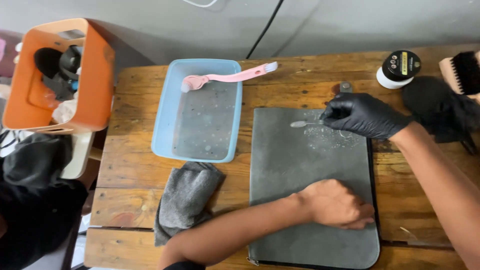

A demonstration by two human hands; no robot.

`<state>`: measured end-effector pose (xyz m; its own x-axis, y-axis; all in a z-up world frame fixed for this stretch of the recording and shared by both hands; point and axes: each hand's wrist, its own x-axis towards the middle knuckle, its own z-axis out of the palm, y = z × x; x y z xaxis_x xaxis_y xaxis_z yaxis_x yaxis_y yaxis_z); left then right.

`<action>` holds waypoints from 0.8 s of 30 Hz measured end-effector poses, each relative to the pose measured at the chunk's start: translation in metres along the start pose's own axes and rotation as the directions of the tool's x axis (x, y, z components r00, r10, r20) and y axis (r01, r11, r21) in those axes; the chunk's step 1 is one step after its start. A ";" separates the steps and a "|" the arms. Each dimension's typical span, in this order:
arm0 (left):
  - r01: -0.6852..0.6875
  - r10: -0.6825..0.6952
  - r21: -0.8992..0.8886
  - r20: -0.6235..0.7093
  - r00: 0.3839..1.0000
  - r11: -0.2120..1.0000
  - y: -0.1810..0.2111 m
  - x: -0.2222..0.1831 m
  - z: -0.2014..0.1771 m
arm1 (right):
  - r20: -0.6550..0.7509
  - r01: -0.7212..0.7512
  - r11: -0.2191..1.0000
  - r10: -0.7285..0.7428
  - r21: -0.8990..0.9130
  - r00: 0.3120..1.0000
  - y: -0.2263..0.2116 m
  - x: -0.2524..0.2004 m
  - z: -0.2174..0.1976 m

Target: Cleaning and applying a treatment paste to a leather folder using a spatula and a cloth.

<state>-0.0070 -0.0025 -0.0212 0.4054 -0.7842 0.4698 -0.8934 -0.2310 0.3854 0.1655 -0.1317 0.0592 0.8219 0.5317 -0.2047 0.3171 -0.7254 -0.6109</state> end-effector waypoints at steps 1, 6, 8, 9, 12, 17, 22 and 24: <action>-0.005 0.005 -0.009 0.001 1.000 1.000 0.000 0.001 -0.002 | -0.001 -0.010 1.000 0.010 0.001 1.000 0.003 0.000 0.004; -0.001 0.002 0.046 -0.012 1.000 0.999 0.000 0.001 -0.008 | -0.105 0.166 0.982 -0.175 -0.093 0.979 0.003 0.004 0.006; -0.003 0.003 0.046 0.002 1.000 0.999 0.003 -0.001 -0.007 | -0.200 0.147 0.971 -0.184 -0.187 0.962 0.008 0.002 0.015; -0.002 0.002 0.040 0.013 1.000 0.999 0.003 0.000 -0.007 | -0.288 0.116 0.954 -0.197 -0.276 0.937 0.011 0.003 0.018; 0.003 0.001 0.055 -0.059 0.998 0.999 0.004 0.000 -0.010 | -0.255 0.190 0.931 -0.274 -0.312 0.927 -0.004 0.002 0.019; 0.002 0.002 0.056 -0.058 0.998 0.998 0.002 -0.003 0.001 | -0.185 -0.047 0.925 -0.026 -0.378 0.982 -0.034 -0.003 0.016; 0.009 -0.009 0.024 -0.006 1.000 1.000 0.001 -0.002 -0.002 | 0.023 0.009 0.964 -0.003 -0.267 1.000 -0.024 0.018 0.011; -0.004 0.005 0.054 -0.030 1.000 0.999 0.001 -0.003 0.002 | -0.139 0.021 0.955 -0.065 -0.296 0.988 -0.034 0.021 0.010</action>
<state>-0.0092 -0.0015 -0.0240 0.4062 -0.7680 0.4952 -0.9040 -0.2586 0.3405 0.1670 -0.0916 0.0686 0.8575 0.5114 -0.0562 0.4601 -0.8111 -0.3611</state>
